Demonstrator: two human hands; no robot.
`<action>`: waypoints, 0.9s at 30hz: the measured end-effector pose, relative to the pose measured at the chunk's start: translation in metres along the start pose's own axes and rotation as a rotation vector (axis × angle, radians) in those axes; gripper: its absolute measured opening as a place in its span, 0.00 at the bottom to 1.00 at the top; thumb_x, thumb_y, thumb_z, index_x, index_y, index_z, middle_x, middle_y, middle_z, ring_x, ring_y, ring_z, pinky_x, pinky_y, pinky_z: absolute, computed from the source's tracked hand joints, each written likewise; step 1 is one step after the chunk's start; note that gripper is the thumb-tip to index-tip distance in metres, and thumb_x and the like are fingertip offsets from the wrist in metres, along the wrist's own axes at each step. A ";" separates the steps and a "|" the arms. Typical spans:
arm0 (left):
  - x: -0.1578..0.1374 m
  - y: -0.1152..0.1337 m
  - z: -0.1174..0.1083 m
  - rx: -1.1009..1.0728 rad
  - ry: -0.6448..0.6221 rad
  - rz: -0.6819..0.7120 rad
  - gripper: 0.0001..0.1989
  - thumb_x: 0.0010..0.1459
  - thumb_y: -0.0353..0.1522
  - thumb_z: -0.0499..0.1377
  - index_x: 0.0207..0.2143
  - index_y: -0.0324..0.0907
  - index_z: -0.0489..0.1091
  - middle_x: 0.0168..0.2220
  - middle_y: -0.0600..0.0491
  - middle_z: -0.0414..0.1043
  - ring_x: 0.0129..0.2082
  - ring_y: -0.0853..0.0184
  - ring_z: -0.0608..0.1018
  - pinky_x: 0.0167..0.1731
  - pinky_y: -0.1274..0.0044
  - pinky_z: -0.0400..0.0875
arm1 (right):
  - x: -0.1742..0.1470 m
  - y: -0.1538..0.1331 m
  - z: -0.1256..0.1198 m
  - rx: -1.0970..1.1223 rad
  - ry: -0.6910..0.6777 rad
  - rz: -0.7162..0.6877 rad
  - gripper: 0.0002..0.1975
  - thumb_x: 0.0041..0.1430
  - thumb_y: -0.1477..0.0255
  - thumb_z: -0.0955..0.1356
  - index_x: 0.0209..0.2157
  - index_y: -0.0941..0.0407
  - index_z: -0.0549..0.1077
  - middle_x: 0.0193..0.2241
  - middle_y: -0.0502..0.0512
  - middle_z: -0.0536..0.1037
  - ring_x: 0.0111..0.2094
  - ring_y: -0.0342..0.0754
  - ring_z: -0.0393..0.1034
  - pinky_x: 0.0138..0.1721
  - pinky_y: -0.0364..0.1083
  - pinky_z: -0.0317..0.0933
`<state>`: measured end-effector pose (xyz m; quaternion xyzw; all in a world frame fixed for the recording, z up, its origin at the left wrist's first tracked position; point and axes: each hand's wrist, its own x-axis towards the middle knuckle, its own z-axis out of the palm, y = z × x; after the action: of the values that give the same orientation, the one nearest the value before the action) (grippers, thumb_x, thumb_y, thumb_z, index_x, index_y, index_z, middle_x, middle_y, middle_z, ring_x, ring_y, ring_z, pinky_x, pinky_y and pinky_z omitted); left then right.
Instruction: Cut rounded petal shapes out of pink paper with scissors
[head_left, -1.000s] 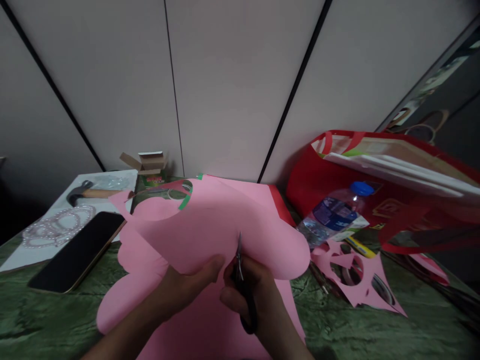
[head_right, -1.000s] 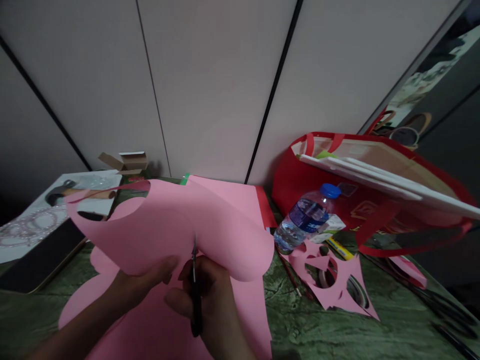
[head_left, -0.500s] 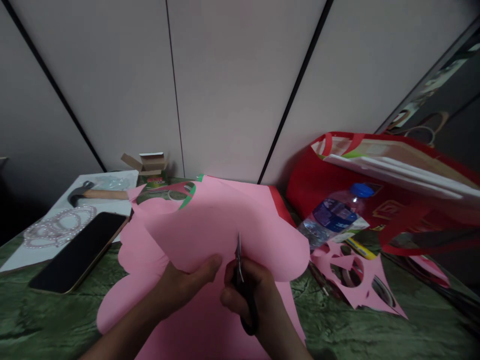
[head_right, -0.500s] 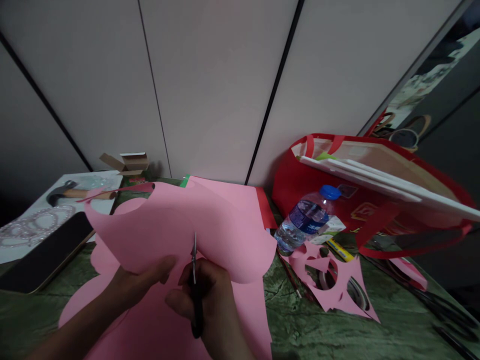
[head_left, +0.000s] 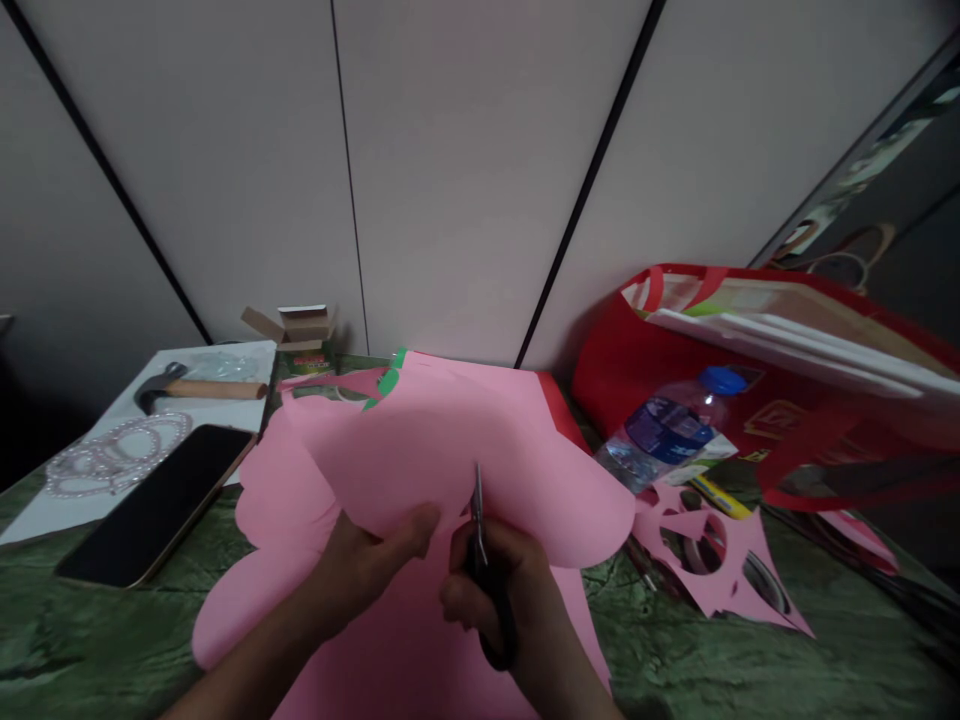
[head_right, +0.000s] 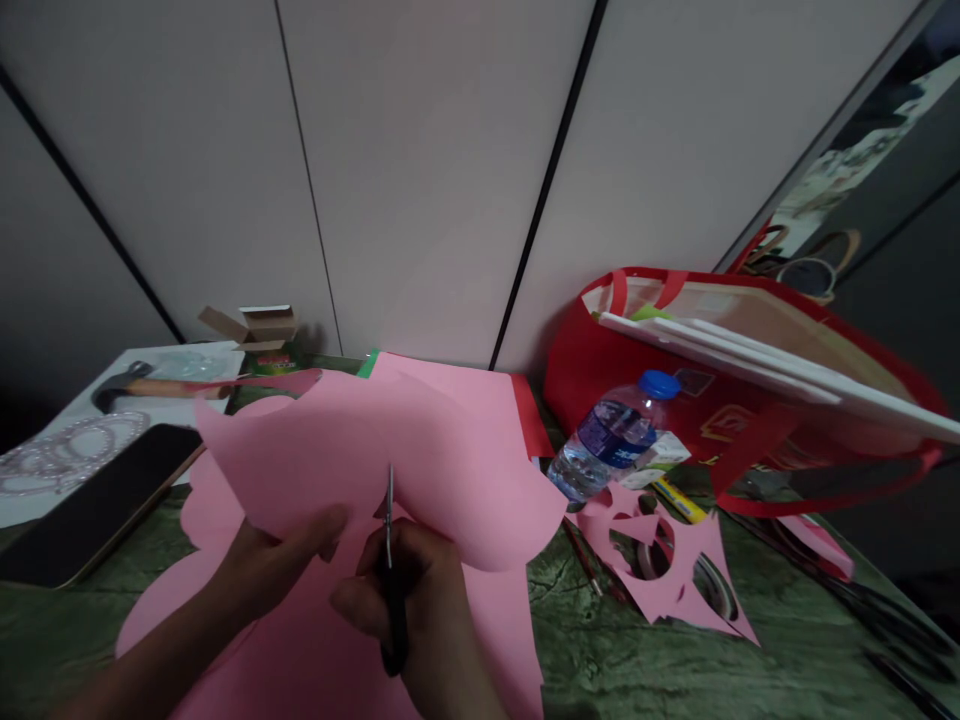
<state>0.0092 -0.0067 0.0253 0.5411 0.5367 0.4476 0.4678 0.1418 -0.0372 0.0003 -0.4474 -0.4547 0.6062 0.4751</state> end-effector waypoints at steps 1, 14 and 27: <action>0.000 0.001 0.000 -0.010 -0.016 0.006 0.09 0.45 0.35 0.57 0.16 0.44 0.64 0.17 0.59 0.67 0.21 0.68 0.72 0.23 0.77 0.68 | 0.000 0.000 0.001 0.003 -0.001 -0.008 0.15 0.41 0.65 0.73 0.19 0.57 0.64 0.13 0.42 0.59 0.16 0.38 0.51 0.18 0.40 0.45; -0.012 0.009 0.011 -0.020 -0.012 -0.109 0.09 0.45 0.37 0.57 0.17 0.45 0.67 0.19 0.56 0.72 0.25 0.64 0.75 0.29 0.74 0.70 | 0.003 -0.007 -0.001 -0.021 -0.039 -0.094 0.11 0.40 0.71 0.72 0.24 0.58 0.66 0.19 0.45 0.63 0.21 0.40 0.54 0.22 0.40 0.50; -0.011 0.012 0.010 -0.057 -0.053 -0.105 0.10 0.45 0.36 0.57 0.14 0.46 0.66 0.16 0.57 0.71 0.22 0.65 0.75 0.28 0.75 0.71 | 0.002 -0.007 -0.001 -0.074 -0.045 -0.089 0.09 0.40 0.74 0.70 0.25 0.56 0.65 0.21 0.46 0.64 0.22 0.41 0.56 0.22 0.41 0.52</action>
<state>0.0208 -0.0180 0.0360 0.5102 0.5391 0.4230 0.5198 0.1442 -0.0342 0.0068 -0.4303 -0.5065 0.5772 0.4744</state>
